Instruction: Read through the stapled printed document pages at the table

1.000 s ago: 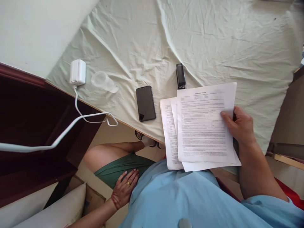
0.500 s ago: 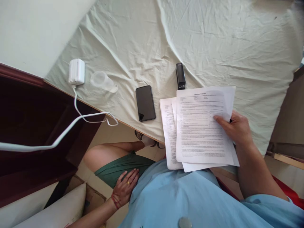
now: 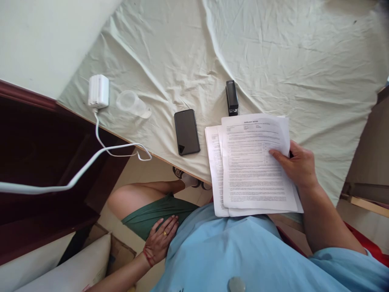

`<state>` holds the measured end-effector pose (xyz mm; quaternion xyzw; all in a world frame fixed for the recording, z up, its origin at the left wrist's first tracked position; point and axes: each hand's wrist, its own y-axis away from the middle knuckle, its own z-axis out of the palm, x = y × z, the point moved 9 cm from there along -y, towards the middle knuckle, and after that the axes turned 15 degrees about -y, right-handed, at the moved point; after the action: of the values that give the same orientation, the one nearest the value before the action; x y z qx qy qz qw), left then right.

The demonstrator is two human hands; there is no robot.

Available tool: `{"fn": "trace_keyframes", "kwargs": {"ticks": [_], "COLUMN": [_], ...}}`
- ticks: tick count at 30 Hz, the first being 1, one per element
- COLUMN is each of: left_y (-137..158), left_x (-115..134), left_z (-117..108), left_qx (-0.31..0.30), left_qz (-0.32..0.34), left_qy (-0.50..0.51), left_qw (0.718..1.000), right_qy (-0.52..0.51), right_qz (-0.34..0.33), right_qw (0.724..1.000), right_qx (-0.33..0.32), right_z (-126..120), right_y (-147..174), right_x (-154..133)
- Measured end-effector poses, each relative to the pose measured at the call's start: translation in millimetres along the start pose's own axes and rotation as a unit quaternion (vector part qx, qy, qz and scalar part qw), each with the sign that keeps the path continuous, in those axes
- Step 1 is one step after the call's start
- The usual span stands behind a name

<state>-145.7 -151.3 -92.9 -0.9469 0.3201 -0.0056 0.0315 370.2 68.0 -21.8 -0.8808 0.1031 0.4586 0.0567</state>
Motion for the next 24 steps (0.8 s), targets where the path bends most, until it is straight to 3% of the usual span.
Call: {"fn": "trace_keyframes", "kwargs": {"ticks": [4,10,15,24], "left_y": [1,2,3,4], "left_x": [-1,-2,-2,-2], "left_z": [2,4,4,5], "left_qx": [-0.002,-0.006,-0.006,-0.014], "left_qz": [0.002,0.003,0.002,0.003], "left_qy": [0.002,0.002,0.001,-0.007], "left_qw": [1.000,1.000,1.000,1.000], "right_qy": [-0.037,-0.056,-0.040,-0.043], "right_qz": [0.030,0.004,-0.032,-0.034], "right_qw": [0.999,0.998,0.999,0.998], "right_qx": [0.020,-0.035,-0.007,0.030], "right_z": [-5,2,-1,-2], "right_y": [-1,-2,0,1], "right_x": [4,-1,-7,1]}}
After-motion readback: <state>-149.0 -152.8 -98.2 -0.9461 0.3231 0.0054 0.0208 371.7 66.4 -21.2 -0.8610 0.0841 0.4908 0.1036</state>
